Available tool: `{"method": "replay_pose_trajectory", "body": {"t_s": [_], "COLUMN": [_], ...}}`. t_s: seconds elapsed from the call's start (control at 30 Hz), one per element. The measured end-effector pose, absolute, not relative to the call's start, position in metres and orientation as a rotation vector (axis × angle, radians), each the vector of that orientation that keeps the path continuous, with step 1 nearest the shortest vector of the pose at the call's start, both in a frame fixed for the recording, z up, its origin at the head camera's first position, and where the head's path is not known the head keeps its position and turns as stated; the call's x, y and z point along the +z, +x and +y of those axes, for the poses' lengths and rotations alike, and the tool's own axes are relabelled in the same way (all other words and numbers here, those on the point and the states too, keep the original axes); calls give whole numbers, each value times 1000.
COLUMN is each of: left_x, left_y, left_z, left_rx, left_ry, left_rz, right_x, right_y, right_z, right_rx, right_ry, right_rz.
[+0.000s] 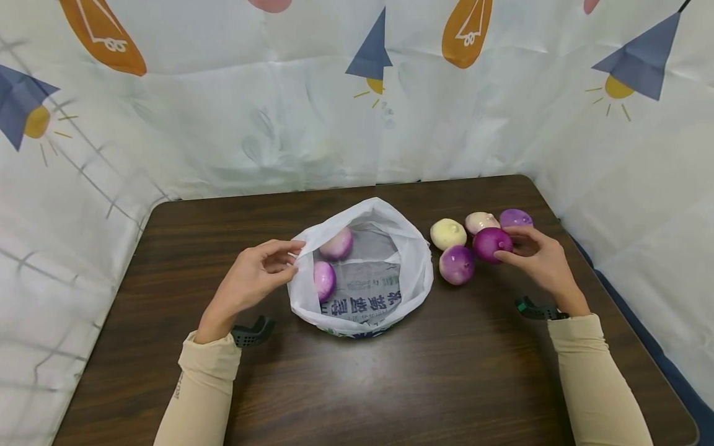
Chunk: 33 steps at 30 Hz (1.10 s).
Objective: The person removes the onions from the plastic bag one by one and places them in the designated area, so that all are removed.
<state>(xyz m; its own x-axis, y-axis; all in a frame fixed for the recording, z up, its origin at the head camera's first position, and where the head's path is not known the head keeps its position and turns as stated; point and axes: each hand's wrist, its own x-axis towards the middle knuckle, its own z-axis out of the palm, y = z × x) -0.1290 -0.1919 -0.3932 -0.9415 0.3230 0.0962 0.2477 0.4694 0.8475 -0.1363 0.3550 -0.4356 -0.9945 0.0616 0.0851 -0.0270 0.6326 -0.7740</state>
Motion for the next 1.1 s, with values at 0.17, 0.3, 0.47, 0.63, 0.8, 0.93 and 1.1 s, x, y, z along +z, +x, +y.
{"method": "replay_pose_trajectory", "body": {"t_s": [0.17, 0.3, 0.47, 0.63, 0.8, 0.93, 1.1], "left_x": [-393, -393, -393, -393, -393, -393, -393], "left_y": [-129, -128, -128, -129, -129, -129, -129], "left_z": [-191, -191, -191, -191, -191, -191, -191], "left_rx": [1510, 1533, 1536, 1542, 1543, 1538, 1530], "left_ry": [522, 525, 523, 518, 522, 522, 528], "left_rz": [2625, 2613, 2603, 2593, 2595, 2600, 2608], "right_x": [-443, -450, -457, -459, -457, -457, -455], "right_y": [-135, -135, -137, -135, -134, -133, -132], "right_z": [360, 362, 365, 365, 363, 362, 364], "right_rx": [1286, 1283, 1306, 1294, 1306, 1308, 1302], "right_ry": [-71, -75, -78, -47, -28, -22, -21], "right_rz": [-2778, -2793, -2803, -2817, -2824, -2837, -2884]}}
